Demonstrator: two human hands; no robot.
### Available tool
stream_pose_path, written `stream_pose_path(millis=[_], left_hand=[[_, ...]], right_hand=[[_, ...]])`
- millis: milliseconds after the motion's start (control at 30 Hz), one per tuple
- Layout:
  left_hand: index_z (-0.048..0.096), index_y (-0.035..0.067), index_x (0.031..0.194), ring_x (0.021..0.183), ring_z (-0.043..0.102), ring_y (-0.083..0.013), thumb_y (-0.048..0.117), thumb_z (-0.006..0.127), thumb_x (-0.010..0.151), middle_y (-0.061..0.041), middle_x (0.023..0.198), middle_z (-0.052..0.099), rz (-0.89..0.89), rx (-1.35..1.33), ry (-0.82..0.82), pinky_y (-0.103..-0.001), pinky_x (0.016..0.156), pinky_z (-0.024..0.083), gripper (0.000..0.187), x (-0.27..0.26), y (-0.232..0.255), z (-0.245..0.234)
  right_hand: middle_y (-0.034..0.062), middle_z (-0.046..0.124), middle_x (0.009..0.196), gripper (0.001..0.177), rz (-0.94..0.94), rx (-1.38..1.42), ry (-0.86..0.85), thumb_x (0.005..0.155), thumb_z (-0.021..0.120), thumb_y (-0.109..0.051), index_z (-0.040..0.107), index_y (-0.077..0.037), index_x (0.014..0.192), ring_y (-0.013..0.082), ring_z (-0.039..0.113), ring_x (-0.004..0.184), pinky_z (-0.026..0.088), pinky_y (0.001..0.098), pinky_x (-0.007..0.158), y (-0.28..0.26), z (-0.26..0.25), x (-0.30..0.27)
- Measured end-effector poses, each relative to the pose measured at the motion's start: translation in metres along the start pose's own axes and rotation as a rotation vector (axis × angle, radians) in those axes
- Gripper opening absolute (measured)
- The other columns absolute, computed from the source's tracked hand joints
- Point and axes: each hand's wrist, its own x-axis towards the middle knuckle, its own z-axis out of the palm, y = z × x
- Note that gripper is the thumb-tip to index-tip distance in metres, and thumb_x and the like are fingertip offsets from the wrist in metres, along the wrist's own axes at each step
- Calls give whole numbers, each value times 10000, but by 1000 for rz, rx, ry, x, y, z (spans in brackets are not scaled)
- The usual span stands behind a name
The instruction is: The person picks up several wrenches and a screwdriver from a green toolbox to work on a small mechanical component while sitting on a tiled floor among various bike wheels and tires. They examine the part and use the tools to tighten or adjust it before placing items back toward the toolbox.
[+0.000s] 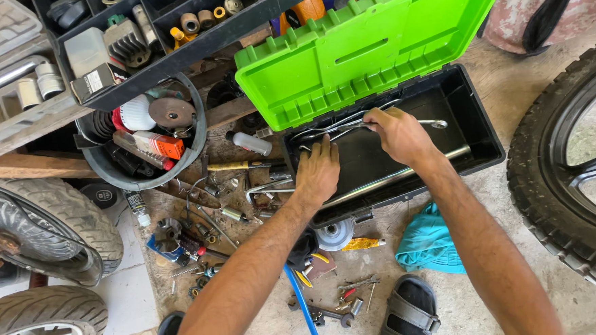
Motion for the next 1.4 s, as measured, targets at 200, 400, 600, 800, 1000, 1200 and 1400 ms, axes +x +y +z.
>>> stream_pose_path(millis=[200, 400, 600, 800, 1000, 1200, 1400], left_hand=[[537, -122, 1328, 1234, 525, -354, 255, 823, 758, -213, 1446, 458, -90, -172, -23, -534, 984, 485, 741, 6, 8, 5], [605, -128, 1209, 1223, 545, -350, 192, 804, 794, -188, 1393, 500, -68, -299, -52, -463, 954, 515, 560, -3, 3, 10], [602, -135, 1232, 1148, 563, -330, 223, 812, 808, -175, 1265, 531, -25, -281, -69, -451, 911, 526, 593, -13, 10, 6], [634, -103, 1199, 1142, 556, -307, 263, 842, 754, -179, 1230, 568, -6, -198, -58, -470, 922, 505, 612, -16, 13, -3], [697, -25, 1115, 1156, 548, -281, 303, 840, 760, -129, 1143, 650, 47, -95, 4, -493, 1003, 442, 504, -19, 6, -14], [691, -20, 1155, 1291, 506, -297, 408, 829, 767, -151, 1221, 652, 107, 29, 54, -460, 1022, 407, 594, -18, -3, -11], [648, -68, 1237, 1307, 462, -345, 537, 784, 795, -193, 1288, 629, 55, 120, -42, -498, 1042, 385, 762, -15, -5, -10]], right_hand=[[105, 720, 905, 121, -106, -105, 30, 893, 692, -1, 704, -64, 996, 330, 670, 870, 542, 438, 795, -1, 12, 8], [65, 686, 969, 263, -112, -180, 9, 802, 693, 27, 772, -109, 1013, 281, 639, 943, 551, 388, 840, -3, 25, 6], [48, 679, 975, 314, -176, -273, -9, 766, 672, 14, 794, -142, 1009, 259, 625, 961, 554, 376, 851, -3, 51, 1], [17, 663, 938, 218, -242, -405, 4, 795, 691, -110, 790, -158, 983, 219, 626, 963, 538, 355, 837, -6, 85, -6], [-20, 661, 925, 213, -282, -482, 54, 813, 692, -181, 790, -173, 1002, 196, 614, 967, 487, 350, 841, -8, 99, -5], [-30, 673, 906, 202, -284, -492, 31, 803, 700, -181, 781, -174, 988, 196, 626, 918, 512, 342, 770, -3, 111, 0], [-8, 690, 930, 233, -286, -499, 39, 786, 712, -157, 760, -130, 1013, 177, 677, 809, 571, 309, 656, 2, 129, 4]])
